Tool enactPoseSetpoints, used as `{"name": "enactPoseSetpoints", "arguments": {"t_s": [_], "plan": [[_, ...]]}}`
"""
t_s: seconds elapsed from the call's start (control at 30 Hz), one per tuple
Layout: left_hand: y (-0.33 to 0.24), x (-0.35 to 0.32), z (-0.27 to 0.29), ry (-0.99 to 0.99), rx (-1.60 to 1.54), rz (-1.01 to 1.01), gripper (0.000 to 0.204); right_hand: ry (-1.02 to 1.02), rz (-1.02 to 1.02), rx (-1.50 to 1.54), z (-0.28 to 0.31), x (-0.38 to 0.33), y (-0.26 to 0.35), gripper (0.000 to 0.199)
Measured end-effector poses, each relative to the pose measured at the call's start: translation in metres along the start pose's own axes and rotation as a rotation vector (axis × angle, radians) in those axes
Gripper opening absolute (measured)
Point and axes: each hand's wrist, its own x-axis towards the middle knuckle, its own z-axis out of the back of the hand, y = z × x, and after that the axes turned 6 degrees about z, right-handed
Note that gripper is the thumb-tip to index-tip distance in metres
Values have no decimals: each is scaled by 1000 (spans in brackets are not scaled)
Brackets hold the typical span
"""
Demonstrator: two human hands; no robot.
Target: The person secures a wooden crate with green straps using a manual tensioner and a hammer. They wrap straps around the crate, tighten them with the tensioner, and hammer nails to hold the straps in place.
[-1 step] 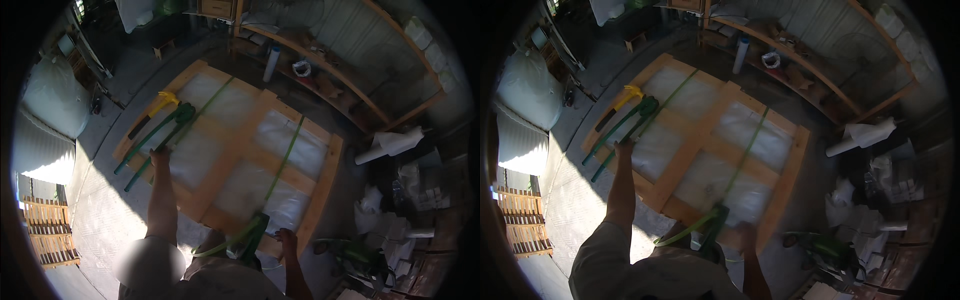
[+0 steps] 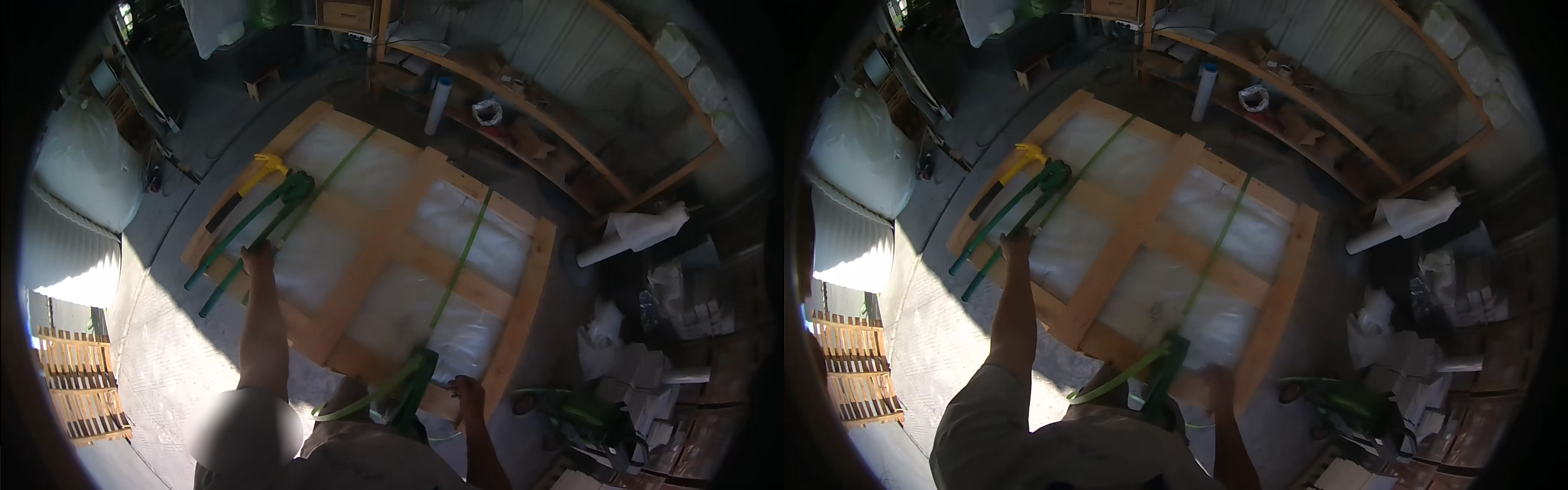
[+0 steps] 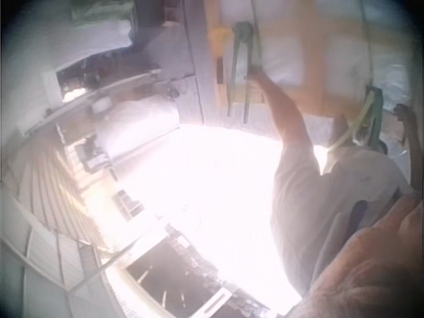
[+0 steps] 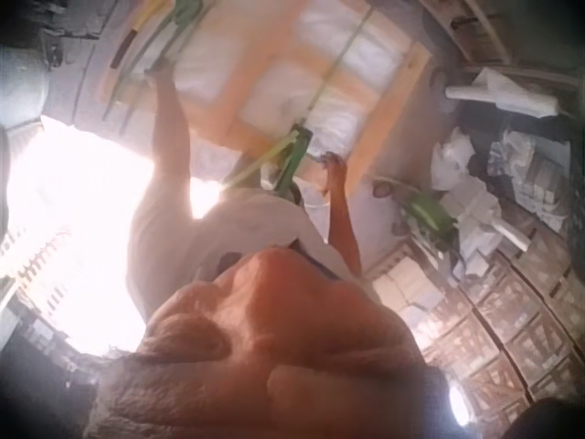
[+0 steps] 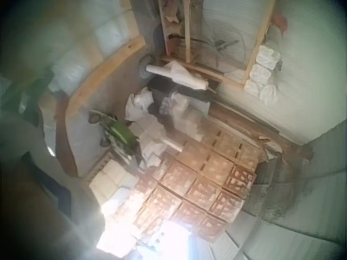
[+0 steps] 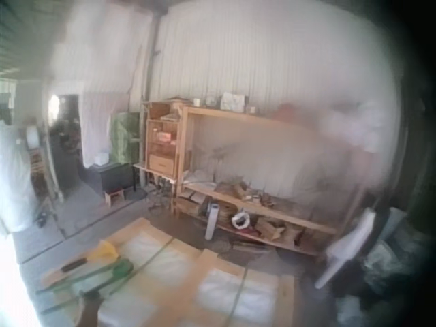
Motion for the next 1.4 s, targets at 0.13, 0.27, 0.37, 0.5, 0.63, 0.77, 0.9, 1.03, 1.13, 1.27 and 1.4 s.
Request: {"name": "enactPoseSetpoints", "arguments": {"t_s": [0.13,0.27,0.37,0.5,0.63,0.77,0.9,1.03,1.13,1.27,1.4], "plan": [[-71,-32,36,118,-1525,436,55,-67,-269,196,10,-24,23,27],[-178,-68,92,269,-1707,341,23,-103,-445,312,17,-30,43,22],[-246,-94,112,214,-1633,296,21,-87,-339,324,28,-27,52,22],[-306,-148,141,320,-1382,-17,28,-115,-189,198,29,-11,94,23],[-349,-225,178,710,-1228,-45,38,-93,-80,324,19,24,152,25],[-378,-312,202,1136,-1094,-63,44,34,85,405,-9,72,216,30],[-392,-398,204,1501,-921,-186,41,-111,336,121,-42,109,273,56],[-390,-463,205,1633,-696,-312,38,-98,125,781,-27,131,291,29],[-385,-475,191,1322,-676,-292,39,-245,12,1017,2,131,279,28],[-372,-395,182,992,-1238,203,49,-526,-82,1342,59,129,250,38],[-324,-373,128,964,-1293,328,50,-679,-211,1476,64,132,215,37]]}}
